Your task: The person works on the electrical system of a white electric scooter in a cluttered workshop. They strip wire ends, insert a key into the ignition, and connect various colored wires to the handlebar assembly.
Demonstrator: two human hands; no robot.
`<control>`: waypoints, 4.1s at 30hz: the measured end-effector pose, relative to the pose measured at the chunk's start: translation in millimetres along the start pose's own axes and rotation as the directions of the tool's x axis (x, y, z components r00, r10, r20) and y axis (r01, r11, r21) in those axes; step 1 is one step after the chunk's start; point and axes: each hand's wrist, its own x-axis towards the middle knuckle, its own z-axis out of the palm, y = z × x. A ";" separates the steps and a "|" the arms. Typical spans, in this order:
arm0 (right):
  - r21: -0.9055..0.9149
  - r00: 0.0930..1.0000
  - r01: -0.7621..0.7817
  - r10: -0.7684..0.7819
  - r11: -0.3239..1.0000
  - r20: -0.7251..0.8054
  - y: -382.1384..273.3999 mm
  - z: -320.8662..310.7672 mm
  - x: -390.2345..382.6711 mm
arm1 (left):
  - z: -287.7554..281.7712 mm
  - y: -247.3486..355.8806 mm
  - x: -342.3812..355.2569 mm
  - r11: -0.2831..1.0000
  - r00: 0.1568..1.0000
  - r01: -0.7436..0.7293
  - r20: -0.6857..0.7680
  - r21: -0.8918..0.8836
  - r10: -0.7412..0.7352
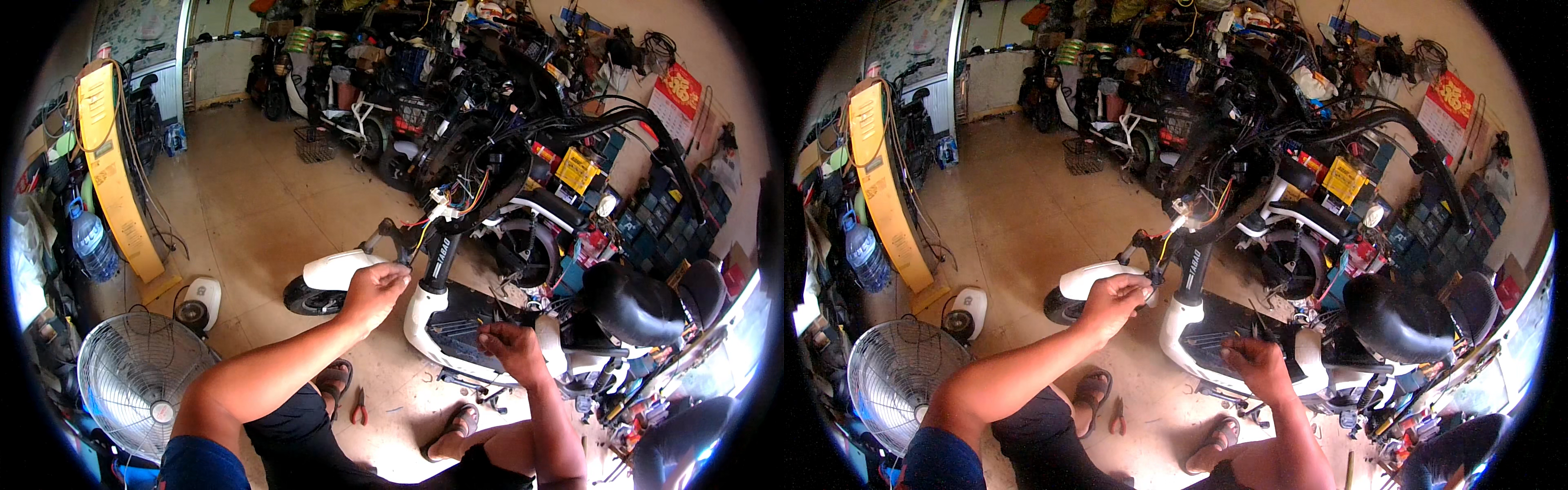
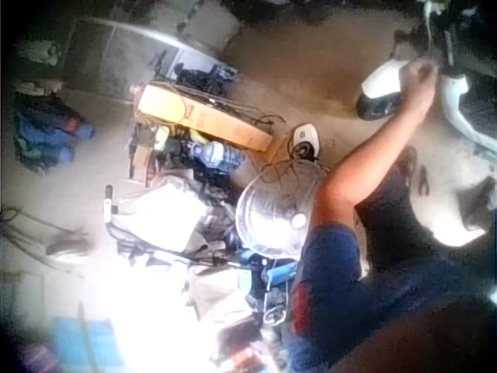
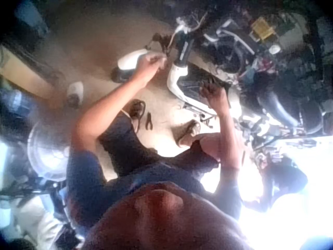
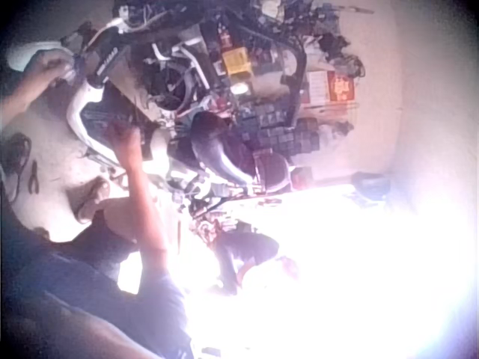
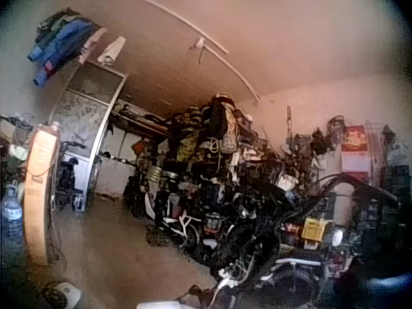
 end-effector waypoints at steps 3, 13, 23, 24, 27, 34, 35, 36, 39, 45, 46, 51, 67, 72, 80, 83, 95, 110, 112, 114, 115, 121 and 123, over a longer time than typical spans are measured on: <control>0.139 0.999 -0.044 0.046 0.989 -0.008 -2.4 2.9 0.2 | 5.3 -9.4 12.0 0.969 0.978 -0.139 -0.128 0.203 0.167; 0.236 0.999 -0.025 0.030 0.971 -0.016 -32.4 21.7 12.1 | 50.6 -10.5 53.8 0.973 0.959 -0.227 -0.182 -0.025 0.219; 0.205 0.997 0.050 -0.038 0.977 -0.062 -35.2 23.7 15.7 | 82.3 11.2 35.6 0.963 0.989 -0.136 0.022 -0.233 0.145; 0.249 0.997 0.045 -0.026 0.967 -0.079 -35.1 24.6 16.2 | 82.8 15.4 32.9 0.967 0.992 -0.115 0.033 -0.226 0.125; 0.339 0.994 0.034 0.004 0.940 -0.110 -36.4 25.6 15.5 | 83.1 20.7 29.5 0.967 0.996 -0.053 0.061 -0.251 0.070; 0.342 0.991 0.066 -0.023 0.938 -0.129 -43.4 25.6 17.0 | 80.5 11.5 31.2 0.929 0.997 0.012 0.077 -0.370 0.017; 0.362 0.991 0.067 -0.020 0.930 -0.131 -44.2 25.7 15.8 | 80.4 11.3 29.5 0.919 0.996 0.015 0.083 -0.395 0.019; 0.349 0.990 0.085 -0.038 0.933 -0.138 -42.1 26.0 16.3 | 79.8 11.3 28.4 0.929 0.996 0.031 0.088 -0.369 0.002; 0.314 0.989 0.103 -0.062 0.944 -0.138 -39.6 24.8 18.9 | 76.1 17.2 25.5 0.949 0.994 0.081 0.099 -0.306 -0.053; 0.288 0.983 0.111 -0.061 0.951 -0.176 -30.5 18.7 22.4 | 74.1 11.6 26.3 0.966 0.996 0.066 0.082 -0.249 -0.047; 0.306 0.981 0.115 -0.059 0.945 -0.185 -28.0 16.8 23.4 | 73.1 9.6 25.9 0.967 0.996 0.066 0.081 -0.244 -0.047; 0.188 0.942 0.132 -0.064 0.973 -0.330 -1.5 -5.8 34.1 | 67.7 3.8 24.5 0.982 0.998 -0.001 0.069 -0.190 0.014; -0.320 0.876 0.053 -0.198 0.946 -0.439 66.9 -48.6 35.8 | 35.7 -4.4 22.7 0.972 0.979 -0.198 -0.032 0.127 0.203; -0.502 0.886 0.032 -0.257 0.864 -0.387 69.1 -59.2 50.1 | 14.9 0.5 12.0 0.977 0.981 -0.173 -0.068 0.125 0.182; -0.350 0.873 0.067 -0.224 0.934 -0.433 -42.3 -56.1 72.7 | 6.0 52.8 11.1 0.805 0.855 -0.434 -0.097 0.405 0.510; -0.441 0.769 0.295 -0.484 0.848 -0.417 -90.4 -50.6 90.7 | 20.4 77.4 62.4 0.696 0.754 -0.557 -0.075 0.454 0.652; -0.856 0.468 0.458 -0.884 0.240 0.003 -202.1 -58.6 174.7 | 79.4 107.4 174.0 0.604 0.647 -0.631 -0.101 0.486 0.756; -0.929 0.592 0.343 -0.737 -0.136 0.326 -204.3 -66.9 205.4 | 58.4 96.7 184.6 0.465 0.543 -0.796 0.118 0.388 0.831; -0.939 0.608 0.329 -0.737 -0.105 0.295 -199.0 -65.3 208.6 | 52.1 97.4 191.8 0.532 0.593 -0.773 0.094 0.347 0.800; -0.941 0.613 0.326 -0.740 -0.085 0.279 -196.5 -62.3 207.2 | 57.6 89.7 199.5 0.613 0.635 -0.735 -0.022 0.288 0.772; -0.941 0.600 0.327 -0.749 -0.090 0.280 -197.9 -60.3 206.3 | 55.4 92.7 201.1 0.629 0.648 -0.719 -0.040 0.295 0.760; -0.948 0.569 0.308 -0.783 -0.083 0.253 -191.4 -56.4 203.8 | 54.6 94.5 209.6 0.673 0.700 -0.695 0.023 0.252 0.714; -0.947 0.556 0.319 -0.800 -0.043 0.223 -187.9 -55.7 200.5 | 56.4 93.1 211.4 0.672 0.700 -0.703 0.065 0.233 0.711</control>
